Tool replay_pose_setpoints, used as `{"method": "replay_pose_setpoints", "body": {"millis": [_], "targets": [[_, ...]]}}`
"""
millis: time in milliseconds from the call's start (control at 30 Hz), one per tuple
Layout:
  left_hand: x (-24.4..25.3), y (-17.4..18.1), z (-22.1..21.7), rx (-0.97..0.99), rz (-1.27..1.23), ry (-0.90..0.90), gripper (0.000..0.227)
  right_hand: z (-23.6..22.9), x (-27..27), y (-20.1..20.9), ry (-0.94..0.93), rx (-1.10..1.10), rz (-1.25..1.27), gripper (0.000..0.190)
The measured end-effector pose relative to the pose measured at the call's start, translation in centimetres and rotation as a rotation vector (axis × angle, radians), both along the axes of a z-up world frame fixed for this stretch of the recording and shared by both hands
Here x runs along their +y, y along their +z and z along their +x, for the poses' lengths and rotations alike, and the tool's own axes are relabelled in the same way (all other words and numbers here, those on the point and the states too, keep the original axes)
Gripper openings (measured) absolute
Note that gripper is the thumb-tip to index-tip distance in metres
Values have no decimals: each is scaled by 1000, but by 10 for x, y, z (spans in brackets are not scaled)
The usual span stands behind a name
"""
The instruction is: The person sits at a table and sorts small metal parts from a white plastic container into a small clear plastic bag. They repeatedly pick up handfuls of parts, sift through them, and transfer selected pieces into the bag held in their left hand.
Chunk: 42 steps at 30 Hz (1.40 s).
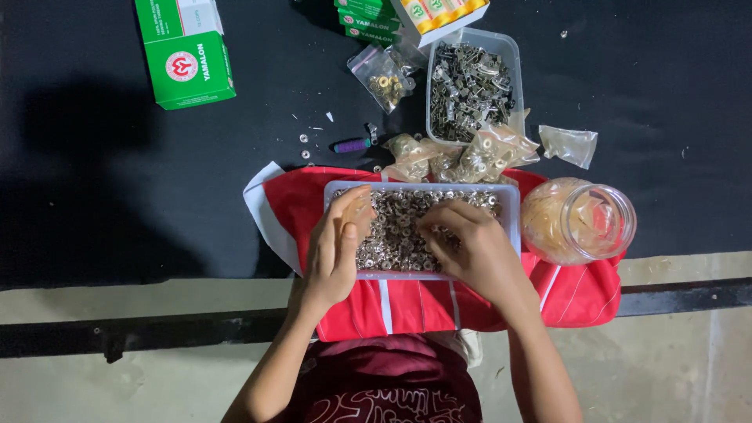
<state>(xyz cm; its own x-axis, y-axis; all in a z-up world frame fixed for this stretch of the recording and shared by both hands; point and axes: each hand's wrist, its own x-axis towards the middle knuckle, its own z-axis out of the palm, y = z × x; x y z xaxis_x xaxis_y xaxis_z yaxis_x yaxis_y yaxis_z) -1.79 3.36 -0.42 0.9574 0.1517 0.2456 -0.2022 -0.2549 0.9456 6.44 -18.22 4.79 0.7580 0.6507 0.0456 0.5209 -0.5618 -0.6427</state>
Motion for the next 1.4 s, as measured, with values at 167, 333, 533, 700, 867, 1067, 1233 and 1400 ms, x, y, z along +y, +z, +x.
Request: {"method": "replay_pose_setpoints", "body": {"millis": [167,333,533,700,867,1067,1233,1400], "targets": [[-9,8,0,-4,36,-29,55,-6,10,2,-238,262,322,17],[-12,2,8,10,177,-98,61,-16,4,-14,-446,355,495,20],[-14,20,10,-9,290,-107,74,-24,2,-11,-365,215,639,19],[-9,9,9,-45,316,-98,63,-29,15,6,-200,4,496,18],[-8,6,7,-57,255,-75,58,-31,24,20,-108,-26,467,25],[-9,5,6,-59,231,-64,59,-32,19,15,-98,-112,440,26],[-11,-26,3,-74,11,-1,48,-23,12,16,-177,-56,336,28],[-10,-53,-15,457,-284,599,58,-24,20,5,-180,-115,90,20]]}}
